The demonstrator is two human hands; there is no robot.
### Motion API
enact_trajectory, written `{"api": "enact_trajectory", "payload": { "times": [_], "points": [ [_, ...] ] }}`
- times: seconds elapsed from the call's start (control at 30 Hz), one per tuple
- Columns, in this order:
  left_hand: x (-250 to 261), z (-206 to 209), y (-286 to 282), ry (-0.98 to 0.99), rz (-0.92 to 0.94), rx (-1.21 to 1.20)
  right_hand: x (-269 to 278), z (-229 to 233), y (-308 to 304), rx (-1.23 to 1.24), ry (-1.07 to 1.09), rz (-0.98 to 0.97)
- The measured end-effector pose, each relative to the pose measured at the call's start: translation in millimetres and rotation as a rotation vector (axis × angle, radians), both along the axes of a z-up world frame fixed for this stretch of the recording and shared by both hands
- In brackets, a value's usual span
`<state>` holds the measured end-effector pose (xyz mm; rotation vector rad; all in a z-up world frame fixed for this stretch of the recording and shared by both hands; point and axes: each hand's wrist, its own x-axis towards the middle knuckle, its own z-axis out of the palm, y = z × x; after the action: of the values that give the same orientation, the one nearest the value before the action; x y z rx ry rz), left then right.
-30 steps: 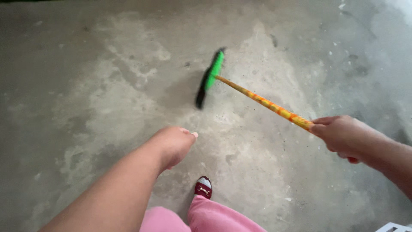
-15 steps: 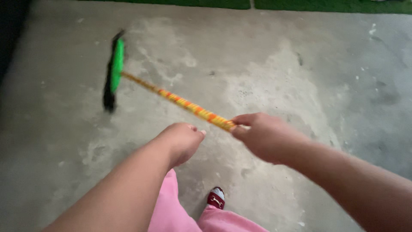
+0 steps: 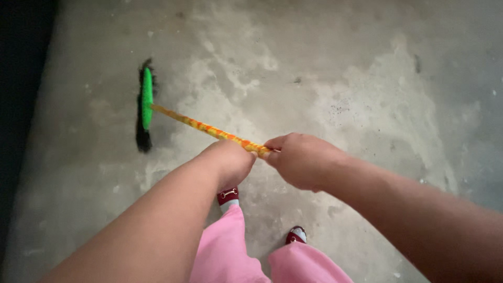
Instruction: The person sweeps a concrete floor using a broom with a green head and a yellow handle. They move the broom back and forth to gather dust and debris along the edges of the room and near a dark mat.
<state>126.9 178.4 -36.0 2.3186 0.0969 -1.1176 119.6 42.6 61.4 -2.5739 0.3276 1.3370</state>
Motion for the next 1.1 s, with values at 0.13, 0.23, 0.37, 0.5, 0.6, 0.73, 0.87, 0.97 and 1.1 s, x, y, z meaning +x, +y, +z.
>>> {"api": "enact_trajectory", "payload": {
  "times": [0.13,0.23,0.37,0.5,0.6,0.73,0.87,0.97,1.1],
  "points": [
    [17,9,-4,0.083,-0.019,0.027,15,-21,-28,-0.052,-0.124,0.208],
    [31,11,-13,0.081,-0.078,0.016,14,-32,-56,-0.183,0.031,-0.112],
    [46,-3,-20,-0.035,-0.25,-0.021,5,-40,-102,-0.238,0.087,-0.354],
    [61,-7,-34,-0.056,-0.355,-0.029,-7,-44,-157,-0.255,0.09,-0.677],
    [64,-4,-36,-0.054,-0.369,-0.031,-10,-47,-191,-0.351,0.064,-0.762],
    [65,-2,-33,-0.023,-0.348,-0.031,-6,-33,-212,-0.447,0.073,-0.427],
    [71,-8,-29,0.008,-0.328,-0.046,-3,-7,-177,-0.365,-0.133,-0.823],
    [78,-15,-30,-0.097,-0.493,-0.046,-4,3,-138,-0.302,-0.188,-0.844],
    [81,-15,-23,0.077,-0.159,-0.133,5,5,-86,-0.12,-0.172,-0.831]
  ]
}}
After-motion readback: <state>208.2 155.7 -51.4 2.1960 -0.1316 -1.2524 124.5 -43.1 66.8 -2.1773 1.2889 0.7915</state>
